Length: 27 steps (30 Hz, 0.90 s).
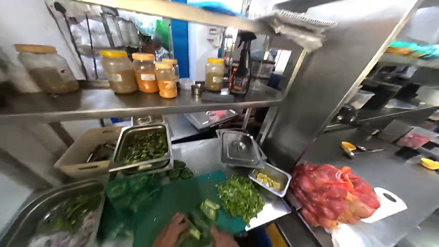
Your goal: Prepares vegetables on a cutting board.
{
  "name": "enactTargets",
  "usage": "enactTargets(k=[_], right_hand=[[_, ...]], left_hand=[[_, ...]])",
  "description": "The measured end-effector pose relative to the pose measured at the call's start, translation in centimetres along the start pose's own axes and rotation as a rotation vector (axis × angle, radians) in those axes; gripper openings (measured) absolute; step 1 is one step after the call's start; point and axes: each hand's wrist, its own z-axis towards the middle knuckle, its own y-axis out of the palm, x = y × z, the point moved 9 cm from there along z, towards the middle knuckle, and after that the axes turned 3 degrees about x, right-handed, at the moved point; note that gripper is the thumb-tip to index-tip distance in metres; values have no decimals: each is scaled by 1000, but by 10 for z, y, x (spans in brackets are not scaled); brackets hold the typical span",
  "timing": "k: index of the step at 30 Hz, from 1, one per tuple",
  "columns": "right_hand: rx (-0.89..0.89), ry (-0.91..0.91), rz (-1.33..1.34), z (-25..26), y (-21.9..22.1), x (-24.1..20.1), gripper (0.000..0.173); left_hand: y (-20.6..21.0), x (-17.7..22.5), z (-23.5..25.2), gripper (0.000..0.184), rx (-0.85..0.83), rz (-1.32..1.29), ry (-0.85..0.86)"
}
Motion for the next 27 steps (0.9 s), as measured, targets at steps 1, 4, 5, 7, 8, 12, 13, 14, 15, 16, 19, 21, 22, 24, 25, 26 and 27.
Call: enactTargets(k=[1,4,5,7,8,12,13,14,15,16,19,21,22,24,25,26,27], right_hand=[[28,3,35,-3,-5,3,54],[72,2,107,-4,-13,20,50],[78,22,100,-2,-17,25,51],[78,56,73,0,-20,34,52],[70,67,56,1,-19,36,51],[23,91,-10,-2,-5,38,47],[23,95,-29,-2,-3,37,47],[23,99,-52,-1,-1,36,46],[19,109,-75,-1,2,35,47],[10,119,-104,-2,6,34,48],[-24,112,-160,-3,16,23,50],[-49,83,-160,-3,23,8,51],[-63,74,-164,-3,26,1,52],[-82,62,-168,0,31,-10,52],[-90,55,-170,2,33,-13,52],[-92,52,-170,3,33,-15,53],[-86,52,-161,4,33,-15,54]], left_hand=[[-3,0,3,20,-2,12,-8],[-3,5,4,30,-96,-9,-68],[1,3,7,40,-140,-3,-74],[10,1,14,48,-174,1,-26],[15,1,17,46,-196,-3,0],[22,1,19,29,-254,-35,36],[20,2,19,28,-250,-39,28],[18,2,18,30,-241,-37,5],[17,1,15,32,-233,-27,-32],[16,-1,10,35,-220,-10,-77],[13,-7,-10,44,-162,38,-269],[12,-10,-25,50,-130,61,-404],[12,-12,-31,51,-110,65,-461],[13,-14,-40,50,-60,60,-539],[14,-15,-42,49,-39,55,-561],[14,-16,-45,48,-17,49,-571],[13,-16,-46,47,0,39,-572]])
